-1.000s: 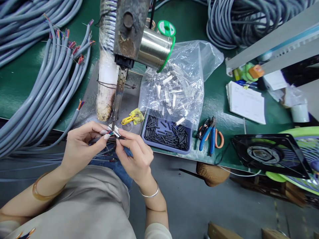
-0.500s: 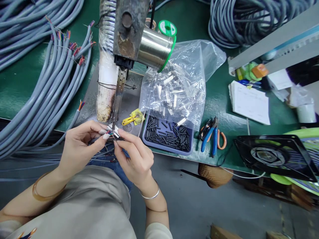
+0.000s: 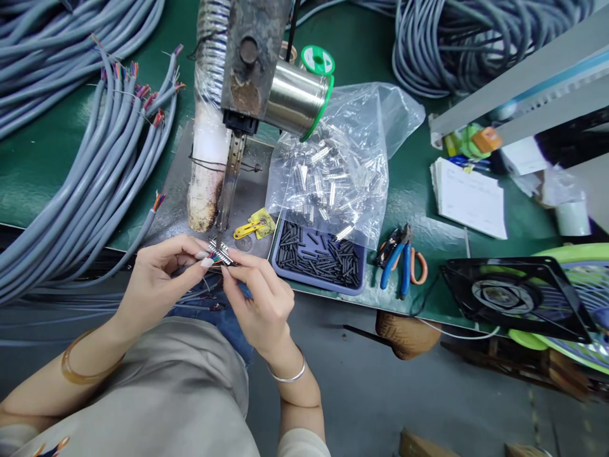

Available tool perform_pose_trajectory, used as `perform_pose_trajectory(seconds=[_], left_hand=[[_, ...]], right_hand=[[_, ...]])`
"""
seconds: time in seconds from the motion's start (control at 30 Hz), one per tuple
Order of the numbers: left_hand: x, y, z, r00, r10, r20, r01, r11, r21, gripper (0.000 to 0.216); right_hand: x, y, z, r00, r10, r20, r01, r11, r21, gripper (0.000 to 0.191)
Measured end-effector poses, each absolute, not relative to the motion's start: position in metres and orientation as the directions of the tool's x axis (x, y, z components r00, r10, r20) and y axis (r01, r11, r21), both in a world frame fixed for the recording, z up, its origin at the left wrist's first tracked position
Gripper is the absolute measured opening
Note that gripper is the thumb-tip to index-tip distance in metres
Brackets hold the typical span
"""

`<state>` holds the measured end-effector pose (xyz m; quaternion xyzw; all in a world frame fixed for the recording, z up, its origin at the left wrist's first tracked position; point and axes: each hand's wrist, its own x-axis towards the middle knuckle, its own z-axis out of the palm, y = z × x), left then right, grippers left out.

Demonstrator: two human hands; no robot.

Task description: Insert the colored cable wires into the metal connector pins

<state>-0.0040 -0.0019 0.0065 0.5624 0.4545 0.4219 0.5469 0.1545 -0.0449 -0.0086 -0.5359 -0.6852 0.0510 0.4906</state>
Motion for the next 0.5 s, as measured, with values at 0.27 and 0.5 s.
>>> perform_pose_trajectory(seconds=[0.27,0.5], left_hand=[[-0.0011,0.0019,0.0096,0.218,0.976,-0.02,0.048,0.01,0.999,0.01],[-0.0025,0.0025,0.0152,0.205,0.978,-0.043,0.059,0.032,0.998,0.011]], right_hand=[[0.1541,-0.0408,-0.0047,0.06,0.774,0.63,0.701,0.417,-0.579,0.019],[0.1524,-0.0409,0.0001,0.051,0.763,0.644,0.73,0.412,-0.545,0.019]])
